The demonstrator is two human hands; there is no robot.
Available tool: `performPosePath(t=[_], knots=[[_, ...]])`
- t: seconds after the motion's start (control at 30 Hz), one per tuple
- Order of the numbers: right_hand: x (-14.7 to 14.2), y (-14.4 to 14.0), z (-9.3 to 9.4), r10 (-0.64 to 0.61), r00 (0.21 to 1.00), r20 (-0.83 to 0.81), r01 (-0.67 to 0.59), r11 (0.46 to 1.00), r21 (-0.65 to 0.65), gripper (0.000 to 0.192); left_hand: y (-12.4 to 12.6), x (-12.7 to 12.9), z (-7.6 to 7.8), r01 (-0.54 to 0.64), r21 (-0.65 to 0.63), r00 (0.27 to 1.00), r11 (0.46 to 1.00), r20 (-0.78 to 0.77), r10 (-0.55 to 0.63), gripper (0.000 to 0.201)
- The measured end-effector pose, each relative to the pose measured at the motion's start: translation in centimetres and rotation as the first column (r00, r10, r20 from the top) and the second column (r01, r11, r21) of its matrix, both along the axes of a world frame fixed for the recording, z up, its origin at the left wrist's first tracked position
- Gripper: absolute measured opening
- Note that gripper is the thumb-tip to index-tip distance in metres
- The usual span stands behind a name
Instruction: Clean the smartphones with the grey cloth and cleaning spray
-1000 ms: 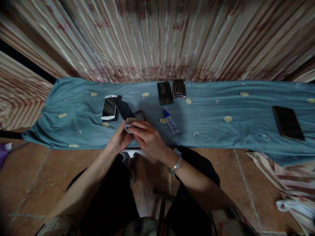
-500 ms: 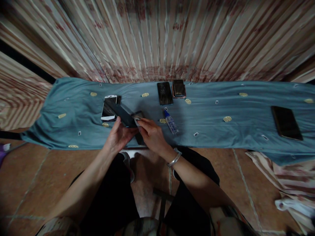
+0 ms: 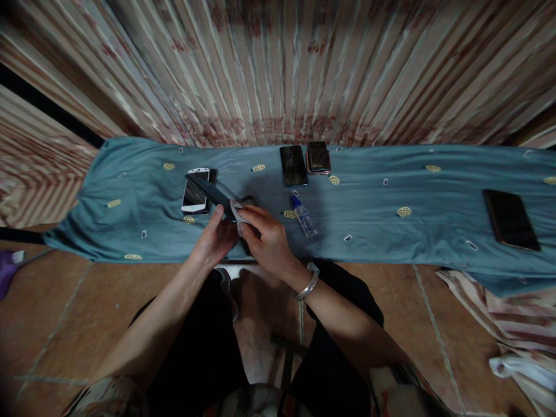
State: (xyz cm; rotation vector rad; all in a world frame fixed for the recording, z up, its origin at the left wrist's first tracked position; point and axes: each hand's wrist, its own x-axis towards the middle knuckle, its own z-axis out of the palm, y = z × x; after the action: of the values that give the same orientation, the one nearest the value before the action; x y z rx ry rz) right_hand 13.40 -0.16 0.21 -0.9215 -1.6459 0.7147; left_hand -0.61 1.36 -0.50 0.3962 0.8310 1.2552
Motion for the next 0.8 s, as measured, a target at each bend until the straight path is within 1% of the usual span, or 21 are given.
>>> performPosePath(t=[0.13,0.23,0.33,0.5,0.63,0.8], knots=[[0.2,0.2,-0.4,-0.002,0.999,0.032,0.002,1.0,-0.024,0.03,0.0,-0.1,0.3,0.009,0.021,1.0,1.0,-0.029,-0.008,0.04],[0.5,0.5,-1.0,-0.007,0.998,0.061,0.009,0.999,-0.038,0.031,-0.1,-0.1,1.0,0.075,0.049,0.997,0.996,-0.013,-0.074,0.043],[0.9,0.7,-1.5,-0.017,0.995,0.099,0.022,0.999,-0.046,0.033,-0.2,-0.3,1.6,0.122,0.051,0.992,0.991,0.011,-0.123,0.04],[1.3,0.7,-1.6,-0.014,0.986,0.167,0.018,1.0,-0.025,0.034,-0.3,-0.8,2.2,0.116,0.058,0.992,0.992,0.036,-0.118,0.035],[1.4,0.7,-1.4,0.008,0.972,0.233,-0.016,0.999,0.029,0.036,-0.5,-1.0,2.0,0.133,0.041,0.991,0.99,0.009,-0.134,0.035],[1.7,1.0,-1.4,-0.021,0.955,0.295,-0.009,0.995,0.1,0.042,-1.2,-0.7,0.9,0.199,0.046,0.979,0.979,-0.059,-0.196,0.043]])
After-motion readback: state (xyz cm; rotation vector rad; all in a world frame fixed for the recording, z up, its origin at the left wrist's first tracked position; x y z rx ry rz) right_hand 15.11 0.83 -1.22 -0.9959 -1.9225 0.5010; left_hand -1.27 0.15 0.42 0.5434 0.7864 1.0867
